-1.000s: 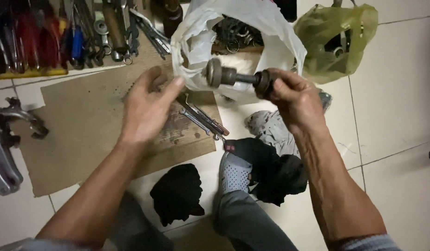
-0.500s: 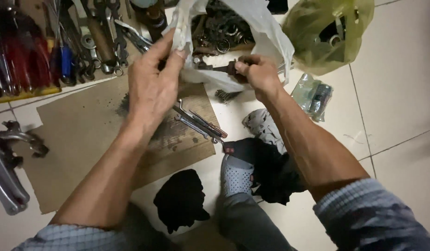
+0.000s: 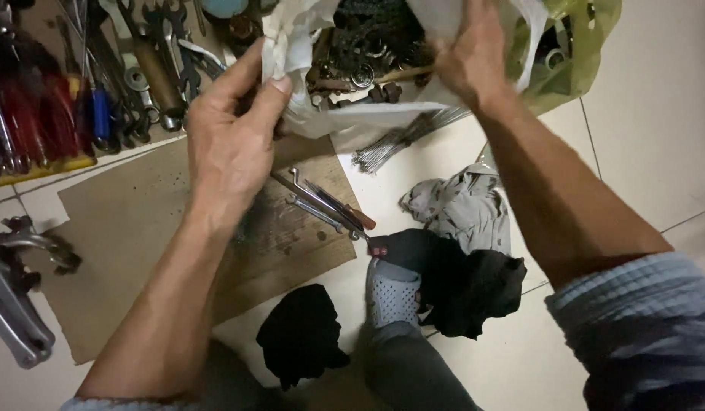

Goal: Cleaning a bicycle chain with a rag and using a chain breaker tool to repair it.

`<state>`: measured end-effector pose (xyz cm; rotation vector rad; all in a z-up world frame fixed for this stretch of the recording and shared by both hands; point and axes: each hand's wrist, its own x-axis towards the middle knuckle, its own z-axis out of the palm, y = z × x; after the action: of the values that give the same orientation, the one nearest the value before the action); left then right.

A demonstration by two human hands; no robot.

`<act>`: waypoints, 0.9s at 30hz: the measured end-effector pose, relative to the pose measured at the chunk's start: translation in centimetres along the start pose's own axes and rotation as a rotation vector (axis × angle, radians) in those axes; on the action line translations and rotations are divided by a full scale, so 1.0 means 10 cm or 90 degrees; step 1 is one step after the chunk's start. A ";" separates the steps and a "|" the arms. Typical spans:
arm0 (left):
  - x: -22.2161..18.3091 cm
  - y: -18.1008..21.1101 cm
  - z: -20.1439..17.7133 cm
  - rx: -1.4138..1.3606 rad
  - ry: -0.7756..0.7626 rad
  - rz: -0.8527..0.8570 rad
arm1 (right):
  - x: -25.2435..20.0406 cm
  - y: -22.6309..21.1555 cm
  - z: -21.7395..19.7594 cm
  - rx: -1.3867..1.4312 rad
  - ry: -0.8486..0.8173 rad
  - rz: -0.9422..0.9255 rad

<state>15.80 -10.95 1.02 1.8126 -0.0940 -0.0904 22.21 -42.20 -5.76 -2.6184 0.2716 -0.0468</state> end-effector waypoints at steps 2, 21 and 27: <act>0.00 0.02 0.00 -0.002 -0.009 -0.025 | 0.00 -0.12 -0.10 0.035 0.036 -0.006; 0.10 0.01 -0.05 -0.047 -0.033 -0.055 | 0.47 -0.33 0.72 -0.436 -0.161 -0.303; 0.14 0.08 -0.09 -0.064 -0.016 -0.075 | 0.51 -0.73 0.48 -0.382 -0.337 -0.095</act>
<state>17.28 -10.48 1.99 1.7166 -0.0004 -0.1978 28.92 -34.67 -6.48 -3.0940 -0.1212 0.7745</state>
